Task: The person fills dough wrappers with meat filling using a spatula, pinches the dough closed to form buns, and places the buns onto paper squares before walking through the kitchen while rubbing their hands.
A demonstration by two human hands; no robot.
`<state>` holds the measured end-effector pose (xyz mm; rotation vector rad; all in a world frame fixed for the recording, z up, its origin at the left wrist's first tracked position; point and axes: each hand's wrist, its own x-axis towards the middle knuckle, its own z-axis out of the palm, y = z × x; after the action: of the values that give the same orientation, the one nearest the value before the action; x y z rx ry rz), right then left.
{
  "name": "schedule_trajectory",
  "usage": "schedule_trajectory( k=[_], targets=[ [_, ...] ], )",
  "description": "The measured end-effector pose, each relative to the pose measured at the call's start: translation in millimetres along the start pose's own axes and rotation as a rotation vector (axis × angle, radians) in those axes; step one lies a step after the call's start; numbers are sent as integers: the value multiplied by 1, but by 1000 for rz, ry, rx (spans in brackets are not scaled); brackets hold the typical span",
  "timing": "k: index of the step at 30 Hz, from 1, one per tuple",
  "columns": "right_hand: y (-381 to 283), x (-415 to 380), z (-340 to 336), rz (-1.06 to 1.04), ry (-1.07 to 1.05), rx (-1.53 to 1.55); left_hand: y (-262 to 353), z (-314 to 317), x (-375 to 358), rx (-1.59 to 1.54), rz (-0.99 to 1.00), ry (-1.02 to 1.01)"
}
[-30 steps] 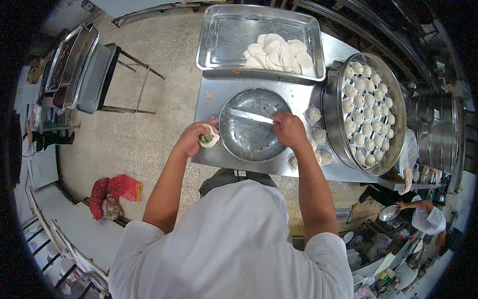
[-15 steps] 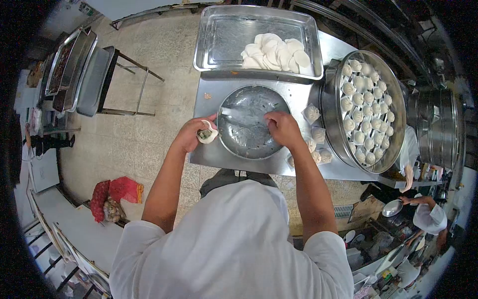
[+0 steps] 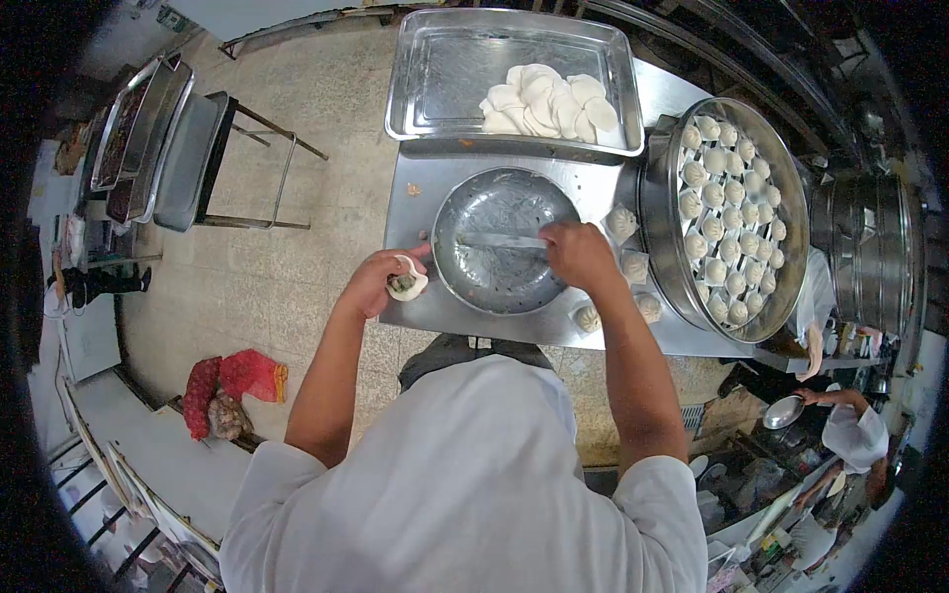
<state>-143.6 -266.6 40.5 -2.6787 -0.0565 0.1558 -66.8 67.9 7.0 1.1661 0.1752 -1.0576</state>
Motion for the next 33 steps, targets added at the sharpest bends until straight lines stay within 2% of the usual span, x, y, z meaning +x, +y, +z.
schedule_trajectory(
  k=[2, 4, 8, 10, 14, 16, 21, 23, 27, 29, 32, 33],
  targets=[
    [-3, 6, 9, -5, 2, 64, -4, 1, 6, -7, 24, 15],
    [-6, 11, 12, -12, 108, 302, 1, 4, 7, -15, 51, 31],
    [0, -2, -8, 2, 160, 366, 8, 2, 10, -21, 35, 45],
    [3, -9, -24, 99, 63, 83, 11, 3, 11, -3, 24, 42],
    [8, -14, -13, 133, 11, -29, 14, 6, 14, -8, 31, 26],
    [-3, -8, 3, 61, 52, 116, 14, 6, 15, -26, 30, 30],
    [-3, 5, 26, 39, 129, 381, 20, 1, 26, -85, 73, 35],
    [5, 0, 17, 161, 131, 592, 24, -2, 30, -96, 111, 33],
    [9, -14, -62, 69, 197, 39, 23, -7, 18, -150, 180, 52],
    [2, -20, -98, 89, 187, -74, 14, -8, 9, -200, 191, 64],
    [-6, -24, -129, 138, -15, -408, 1, -10, -9, -199, 157, 76],
    [-5, -23, -129, 142, -16, -407, -4, -9, -13, -198, 154, 74]
  ],
)
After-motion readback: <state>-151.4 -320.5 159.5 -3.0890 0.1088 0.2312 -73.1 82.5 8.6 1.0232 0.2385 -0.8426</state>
